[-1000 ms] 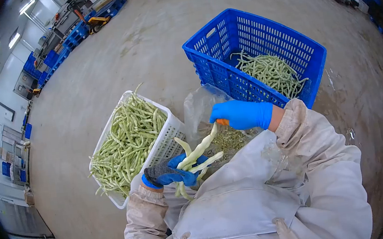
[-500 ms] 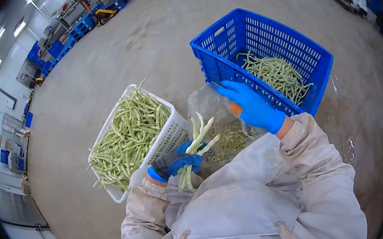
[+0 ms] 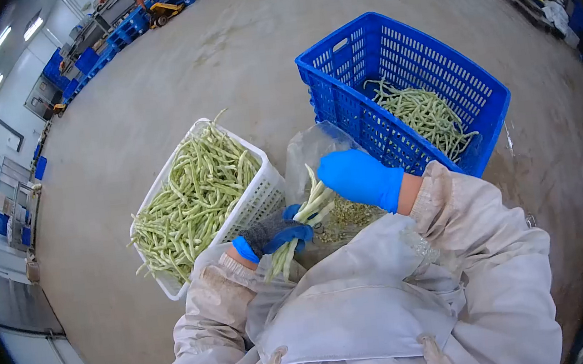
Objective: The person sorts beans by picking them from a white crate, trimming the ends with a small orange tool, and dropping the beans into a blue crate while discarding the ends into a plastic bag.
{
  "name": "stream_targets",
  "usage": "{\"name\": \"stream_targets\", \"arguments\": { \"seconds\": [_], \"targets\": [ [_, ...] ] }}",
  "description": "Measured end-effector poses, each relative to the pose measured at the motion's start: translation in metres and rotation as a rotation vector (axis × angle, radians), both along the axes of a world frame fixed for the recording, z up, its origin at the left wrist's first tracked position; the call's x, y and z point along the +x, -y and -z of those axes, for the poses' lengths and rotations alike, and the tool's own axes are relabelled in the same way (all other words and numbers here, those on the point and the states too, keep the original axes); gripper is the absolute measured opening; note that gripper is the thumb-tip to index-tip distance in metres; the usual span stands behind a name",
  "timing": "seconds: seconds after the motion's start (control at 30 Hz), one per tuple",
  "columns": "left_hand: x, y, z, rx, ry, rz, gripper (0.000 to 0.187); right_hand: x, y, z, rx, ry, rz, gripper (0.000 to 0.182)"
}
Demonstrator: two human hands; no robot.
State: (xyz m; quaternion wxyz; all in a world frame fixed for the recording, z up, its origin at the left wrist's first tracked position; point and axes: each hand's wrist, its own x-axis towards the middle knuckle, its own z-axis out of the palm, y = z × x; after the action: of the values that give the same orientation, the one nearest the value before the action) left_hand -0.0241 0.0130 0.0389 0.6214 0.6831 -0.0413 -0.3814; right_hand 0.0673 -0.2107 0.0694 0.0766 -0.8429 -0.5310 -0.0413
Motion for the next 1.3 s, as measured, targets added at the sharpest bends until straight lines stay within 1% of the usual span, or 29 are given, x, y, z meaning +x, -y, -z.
{"name": "stream_targets", "arguments": {
  "seconds": [0.03,0.07,0.1,0.13,0.17,0.2,0.27,0.3,0.33,0.37,0.43,0.47,0.53,0.57,0.63,0.67,0.73,0.77,0.83,0.87,0.9,0.93,0.97,1.0,1.03,1.1,1.17,1.23,1.3],
  "targets": [
    [0.001,0.001,0.000,0.037,0.061,-0.008,0.030,0.001,0.002,0.009,-0.004,0.000,-0.004,0.020],
    [0.002,0.002,-0.003,0.074,0.121,-0.017,0.030,0.002,0.005,0.019,0.215,-0.105,0.087,0.020],
    [0.002,0.004,-0.007,0.071,0.119,-0.024,0.030,0.003,0.007,0.028,0.434,-0.211,0.176,0.020],
    [0.000,0.007,-0.017,0.070,0.180,-0.081,0.029,0.003,0.007,0.035,0.430,-0.214,0.168,0.020],
    [0.001,0.009,-0.024,0.070,0.240,-0.141,0.027,0.003,0.006,0.042,0.562,-0.272,0.259,0.017],
    [0.006,0.010,-0.025,0.167,0.266,-0.101,0.027,0.003,0.006,0.047,0.694,-0.331,0.352,0.015],
    [0.004,0.008,-0.022,0.178,0.292,-0.105,0.027,0.015,0.017,0.055,0.881,-0.561,0.535,0.019],
    [0.003,0.008,-0.020,0.186,0.321,-0.102,0.027,0.034,0.036,0.057,1.048,-0.745,0.616,0.020],
    [0.002,0.001,-0.013,0.198,0.288,-0.072,0.036,0.044,0.057,0.051,1.057,-0.669,0.743,0.019],
    [-0.001,-0.002,-0.014,0.203,0.285,-0.074,0.036,0.050,0.077,0.051,1.006,-0.658,0.760,0.020],
    [-0.010,-0.002,-0.015,0.363,0.502,-0.129,0.049,0.058,0.111,0.088,0.486,-0.048,0.481,0.021],
    [-0.010,-0.001,-0.010,0.362,0.501,-0.126,0.049,0.046,0.100,0.075,0.486,-0.049,0.484,0.021],
    [-0.007,0.005,0.003,0.323,0.635,-0.226,0.060,0.015,0.071,0.045,0.510,0.058,0.314,0.026],
    [-0.006,0.010,0.003,0.322,0.635,-0.226,0.060,0.002,0.058,0.030,0.509,0.057,0.315,0.026],
    [-0.006,0.020,0.001,0.323,0.790,-0.328,0.069,-0.023,0.035,0.007,0.744,-0.622,0.344,0.031],
    [-0.006,0.021,-0.004,0.327,0.791,-0.320,0.069,-0.031,0.029,0.000,0.752,-0.622,0.349,0.031],
    [-0.006,0.025,-0.017,0.466,1.059,-0.327,0.078,-0.041,0.020,-0.016,0.954,-0.369,0.391,0.033],
    [-0.004,0.025,-0.020,0.464,1.059,-0.327,0.078,-0.045,0.017,-0.033,0.952,-0.368,0.393,0.033],
    [-0.006,0.026,-0.021,0.714,1.006,-0.211,0.094,-0.053,0.011,-0.068,0.887,-0.110,0.153,0.031],
    [-0.007,0.027,-0.020,0.710,1.004,-0.203,0.094,-0.053,0.005,-0.072,0.720,-0.110,0.064,0.031],
    [-0.007,0.029,-0.020,0.777,0.988,-0.151,0.099,-0.051,-0.001,-0.065,0.721,-0.107,0.072,0.031],
    [-0.007,0.030,-0.020,0.843,0.973,-0.102,0.103,-0.046,-0.007,-0.048,0.487,-0.143,0.084,0.033],
    [-0.007,0.031,-0.022,0.841,0.977,-0.104,0.103,-0.042,-0.013,-0.037,0.251,-0.176,0.090,0.034],
    [-0.007,0.031,-0.025,0.829,0.904,-0.098,0.102,-0.041,-0.016,-0.030,0.192,-0.252,0.104,0.037],
    [-0.009,0.031,-0.026,0.818,0.827,-0.093,0.101,-0.040,-0.016,-0.022,0.188,-0.252,0.098,0.037],
    [-0.009,0.027,-0.017,0.825,0.850,-0.127,0.104,-0.036,-0.016,-0.006,0.228,-0.221,0.045,0.036],
    [-0.013,0.024,-0.019,0.831,0.868,-0.146,0.106,-0.035,-0.017,0.005,0.240,-0.246,0.047,0.035],
    [-0.013,0.025,-0.024,0.954,0.889,-0.056,0.108,-0.034,-0.018,0.010,0.253,-0.261,0.058,0.034],
    [-0.012,0.024,-0.020,0.939,0.881,-0.053,0.108,-0.032,-0.018,0.012,0.236,-0.334,-0.002,0.033]
  ]
}}
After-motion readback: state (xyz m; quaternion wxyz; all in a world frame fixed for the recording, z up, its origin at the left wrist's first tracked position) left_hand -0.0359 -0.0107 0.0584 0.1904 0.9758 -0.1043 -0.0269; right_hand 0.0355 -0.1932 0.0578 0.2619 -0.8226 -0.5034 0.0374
